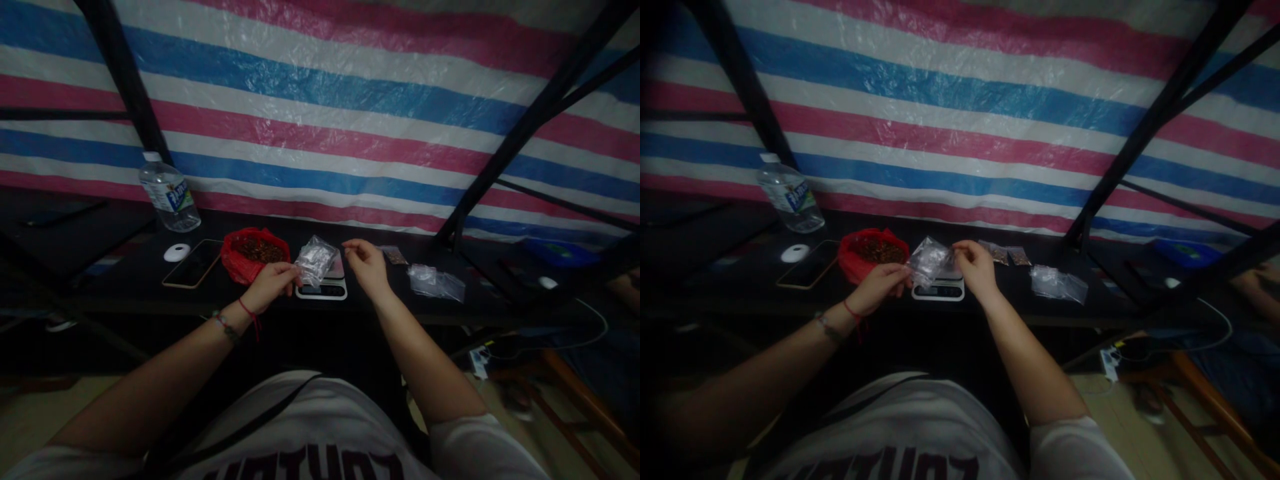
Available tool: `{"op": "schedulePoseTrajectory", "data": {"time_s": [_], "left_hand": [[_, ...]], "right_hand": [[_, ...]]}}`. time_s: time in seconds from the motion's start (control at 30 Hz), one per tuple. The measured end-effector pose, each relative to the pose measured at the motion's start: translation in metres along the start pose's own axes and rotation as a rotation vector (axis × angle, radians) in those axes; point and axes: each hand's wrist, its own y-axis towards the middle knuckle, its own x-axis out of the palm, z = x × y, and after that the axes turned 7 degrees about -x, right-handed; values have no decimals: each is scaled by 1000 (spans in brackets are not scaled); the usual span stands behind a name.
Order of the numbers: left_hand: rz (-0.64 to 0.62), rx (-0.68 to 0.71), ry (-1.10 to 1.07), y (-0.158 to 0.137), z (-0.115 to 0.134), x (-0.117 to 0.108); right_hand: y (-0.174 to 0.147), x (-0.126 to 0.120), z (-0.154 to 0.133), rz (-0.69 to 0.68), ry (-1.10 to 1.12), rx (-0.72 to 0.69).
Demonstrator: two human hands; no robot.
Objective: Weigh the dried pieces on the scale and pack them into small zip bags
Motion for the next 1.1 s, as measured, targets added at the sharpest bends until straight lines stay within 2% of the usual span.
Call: {"op": "schedulePoseTrajectory", "data": {"time_s": [0.13,0.2,0.4,0.6,0.67,0.73,0.87,1.0,1.1], "left_hand": [[37,-16,-27,-2,1,3],[41,15,1,-4,2,4],[25,157,14,-9,5,7],[1,199,-18,-10,3,5],[24,247,-20,-11,2,5],[79,313,21,-12,1,7],[177,421,299,-17,3,10],[198,530,661,-21,8,9],[175,535,788,-22,9,8]], "right_hand": [[-16,19,-30,-230,-139,-306],[-22,30,-35,-311,-146,-344],[-27,44,-27,-390,28,-86],[-28,43,-25,-436,121,-38],[-27,42,-24,-476,217,19],[-27,43,-22,-492,367,149],[-28,46,-23,-418,636,417],[-29,49,-26,-365,721,506],[-29,51,-27,-354,714,543]]}}
